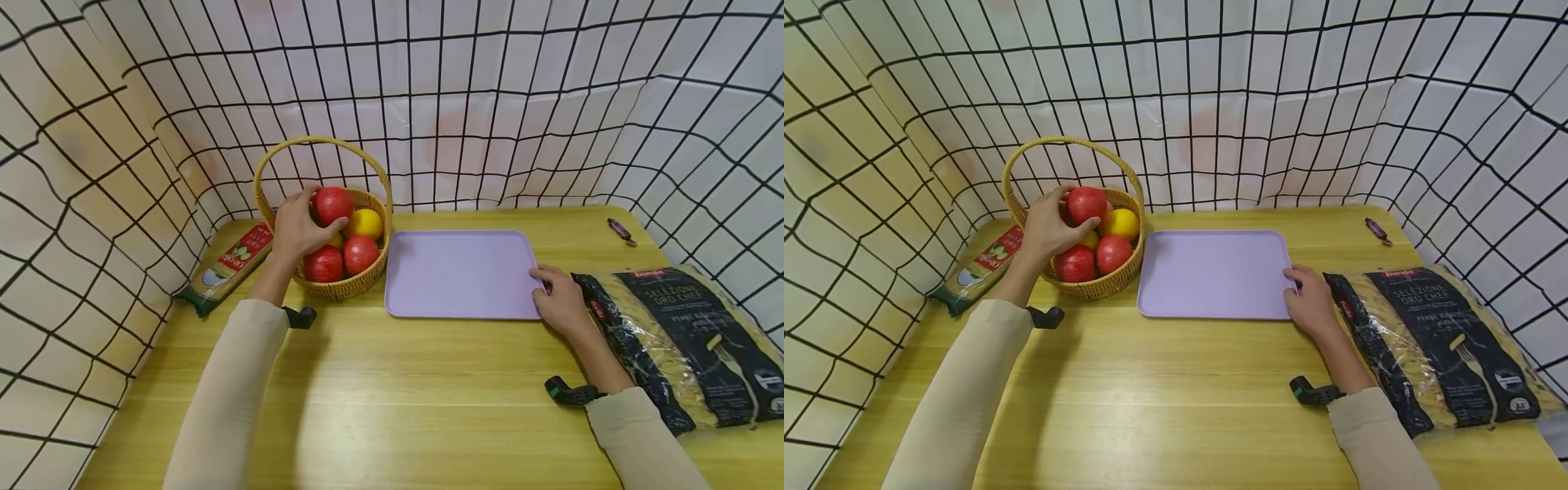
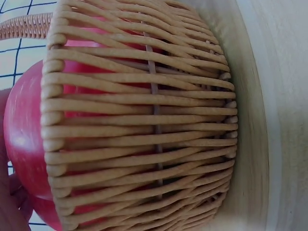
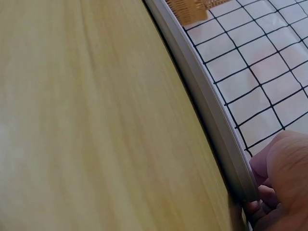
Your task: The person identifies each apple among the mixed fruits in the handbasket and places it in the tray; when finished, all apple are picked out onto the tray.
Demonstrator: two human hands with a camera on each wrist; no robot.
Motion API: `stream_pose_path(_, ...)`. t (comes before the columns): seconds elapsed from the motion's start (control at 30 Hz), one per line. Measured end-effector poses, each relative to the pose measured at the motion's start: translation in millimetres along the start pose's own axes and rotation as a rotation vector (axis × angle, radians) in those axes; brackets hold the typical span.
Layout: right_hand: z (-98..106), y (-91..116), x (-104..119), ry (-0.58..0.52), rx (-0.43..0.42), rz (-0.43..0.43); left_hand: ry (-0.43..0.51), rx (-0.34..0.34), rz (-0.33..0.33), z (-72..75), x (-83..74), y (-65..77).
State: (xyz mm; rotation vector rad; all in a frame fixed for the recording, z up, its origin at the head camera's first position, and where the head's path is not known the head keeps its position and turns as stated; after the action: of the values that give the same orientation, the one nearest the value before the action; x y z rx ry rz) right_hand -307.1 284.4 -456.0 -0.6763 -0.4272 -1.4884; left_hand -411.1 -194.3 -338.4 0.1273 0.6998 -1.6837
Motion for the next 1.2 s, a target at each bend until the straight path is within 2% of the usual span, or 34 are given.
stream_pose_path(0.17,0,1,1,-0.004,-0.002,0.011,0.116,-0.069,-0.041,12.5,-7.2,9.6)
stream_pose_path(0.4,0,0,0,0.002,-0.012,0.017,0.190,-0.084,-0.099,17.9,-22.3,22.0)
stream_pose_path(0.73,-4,0,1,-0.005,-0.005,0.032,0.299,-0.107,-0.161,5.6,-39.0,41.7)
stream_pose_path(0.9,-3,2,0,-0.018,-0.008,0.023,0.321,-0.119,-0.216,1.5,-56.3,50.4)
stream_pose_path(1.0,-2,1,0,-0.022,-0.011,0.022,0.368,-0.120,-0.240,-1.6,-68.1,55.0)
stream_pose_path(1.2,-1,1,-1,-0.019,-0.021,0.013,0.467,-0.071,-0.207,-19.7,-89.8,59.7)
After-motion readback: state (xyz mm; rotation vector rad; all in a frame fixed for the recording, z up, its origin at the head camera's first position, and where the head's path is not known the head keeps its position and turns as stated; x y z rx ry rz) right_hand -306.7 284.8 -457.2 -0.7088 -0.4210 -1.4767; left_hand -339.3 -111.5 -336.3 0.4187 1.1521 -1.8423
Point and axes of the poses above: each hand's wrist, its own y-axis away from the middle knuckle, its own z-axis out of the back of the hand, x = y × z, the point moved 9 cm from there along -y, towards the middle knuckle, and after that the axes turned 1 degree about -z, right-handed, at the moved point
